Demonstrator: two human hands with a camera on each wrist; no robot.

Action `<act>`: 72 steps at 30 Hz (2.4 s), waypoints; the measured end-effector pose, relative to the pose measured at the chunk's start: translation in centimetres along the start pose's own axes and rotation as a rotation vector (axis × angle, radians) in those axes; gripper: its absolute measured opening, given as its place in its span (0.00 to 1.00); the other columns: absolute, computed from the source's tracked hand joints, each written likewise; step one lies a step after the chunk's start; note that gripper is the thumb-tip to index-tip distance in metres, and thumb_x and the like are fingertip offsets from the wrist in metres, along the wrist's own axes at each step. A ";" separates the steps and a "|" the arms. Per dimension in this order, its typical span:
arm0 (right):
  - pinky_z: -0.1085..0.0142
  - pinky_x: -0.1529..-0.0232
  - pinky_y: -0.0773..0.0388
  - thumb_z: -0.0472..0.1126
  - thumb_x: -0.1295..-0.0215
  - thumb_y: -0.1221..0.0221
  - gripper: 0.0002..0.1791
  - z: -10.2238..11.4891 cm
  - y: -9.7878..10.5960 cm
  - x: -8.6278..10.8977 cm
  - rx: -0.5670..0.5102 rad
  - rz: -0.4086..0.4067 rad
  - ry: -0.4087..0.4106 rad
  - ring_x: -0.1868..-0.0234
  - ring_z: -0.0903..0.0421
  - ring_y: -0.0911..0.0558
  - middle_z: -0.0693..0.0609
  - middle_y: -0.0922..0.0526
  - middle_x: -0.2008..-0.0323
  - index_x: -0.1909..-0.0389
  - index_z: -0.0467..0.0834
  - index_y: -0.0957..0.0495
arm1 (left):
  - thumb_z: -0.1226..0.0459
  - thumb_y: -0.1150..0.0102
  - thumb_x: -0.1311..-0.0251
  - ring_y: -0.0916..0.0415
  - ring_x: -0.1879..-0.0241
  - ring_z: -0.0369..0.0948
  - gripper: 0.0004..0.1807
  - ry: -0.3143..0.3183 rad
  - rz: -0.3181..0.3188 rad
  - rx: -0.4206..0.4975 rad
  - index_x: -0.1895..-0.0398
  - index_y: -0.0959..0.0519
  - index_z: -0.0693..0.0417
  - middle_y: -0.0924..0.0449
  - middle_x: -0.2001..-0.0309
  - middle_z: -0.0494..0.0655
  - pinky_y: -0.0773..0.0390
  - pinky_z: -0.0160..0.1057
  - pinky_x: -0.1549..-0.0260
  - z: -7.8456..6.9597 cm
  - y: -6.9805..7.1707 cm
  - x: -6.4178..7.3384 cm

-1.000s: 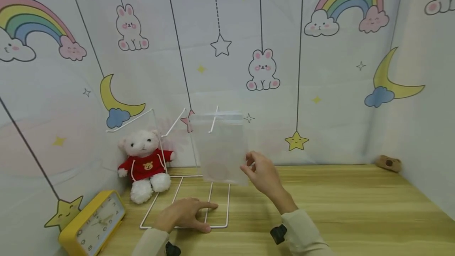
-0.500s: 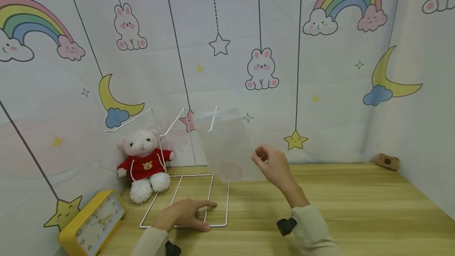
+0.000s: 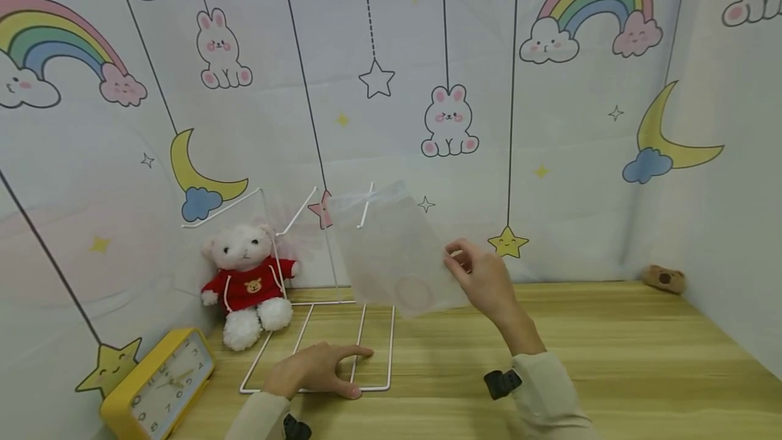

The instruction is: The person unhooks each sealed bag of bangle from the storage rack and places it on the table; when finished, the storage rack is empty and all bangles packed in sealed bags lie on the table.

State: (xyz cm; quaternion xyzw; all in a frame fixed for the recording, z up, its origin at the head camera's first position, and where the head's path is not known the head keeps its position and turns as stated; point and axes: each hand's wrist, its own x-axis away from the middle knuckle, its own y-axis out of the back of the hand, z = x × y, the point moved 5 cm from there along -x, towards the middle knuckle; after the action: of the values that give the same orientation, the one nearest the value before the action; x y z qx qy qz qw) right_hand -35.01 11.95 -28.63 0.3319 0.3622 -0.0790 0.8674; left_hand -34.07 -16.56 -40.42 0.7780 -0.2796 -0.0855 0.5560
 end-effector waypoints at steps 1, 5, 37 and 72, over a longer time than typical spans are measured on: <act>0.63 0.70 0.22 0.37 0.33 0.36 0.04 0.1 0.1 0.0 0.001 -0.001 0.004 0.72 0.58 0.17 0.49 0.12 0.69 0.59 0.43 0.18 | 0.48 0.27 0.46 0.31 0.63 0.41 0.36 0.001 0.001 0.003 0.33 0.27 0.37 0.23 0.59 0.45 0.27 0.51 0.56 0.0 0.0 0.0; 0.64 0.72 0.23 0.37 0.32 0.36 0.05 0.2 0.7 -0.1 0.000 -0.011 0.018 0.73 0.58 0.17 0.48 0.12 0.68 0.58 0.43 0.17 | 0.48 0.27 0.47 0.31 0.61 0.42 0.36 0.004 0.002 0.005 0.32 0.27 0.37 0.22 0.52 0.48 0.26 0.54 0.53 -0.1 0.1 0.0; 0.66 0.75 0.23 0.36 0.34 0.35 0.04 1.1 4.3 -0.2 -0.095 -0.032 0.101 0.76 0.59 0.17 0.50 0.11 0.69 0.60 0.44 0.14 | 0.45 0.27 0.47 0.31 0.61 0.42 0.37 0.044 0.018 0.012 0.32 0.28 0.34 0.23 0.56 0.45 0.26 0.54 0.54 0.6 -0.3 -0.1; 0.66 0.69 0.20 0.36 0.32 0.36 0.06 1.6 6.3 0.0 -0.256 0.074 0.091 0.69 0.57 0.14 0.48 0.12 0.64 0.57 0.43 0.14 | 0.45 0.28 0.46 0.26 0.60 0.41 0.38 0.069 0.066 0.031 0.30 0.31 0.31 0.19 0.58 0.47 0.26 0.54 0.52 1.1 -0.6 -0.5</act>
State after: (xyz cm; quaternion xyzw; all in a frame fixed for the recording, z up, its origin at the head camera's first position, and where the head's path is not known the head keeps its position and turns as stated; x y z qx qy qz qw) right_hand -31.67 15.78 -24.55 0.2347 0.3957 0.0151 0.8878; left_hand -34.71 -17.04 -41.43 0.7795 -0.2870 -0.0360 0.5556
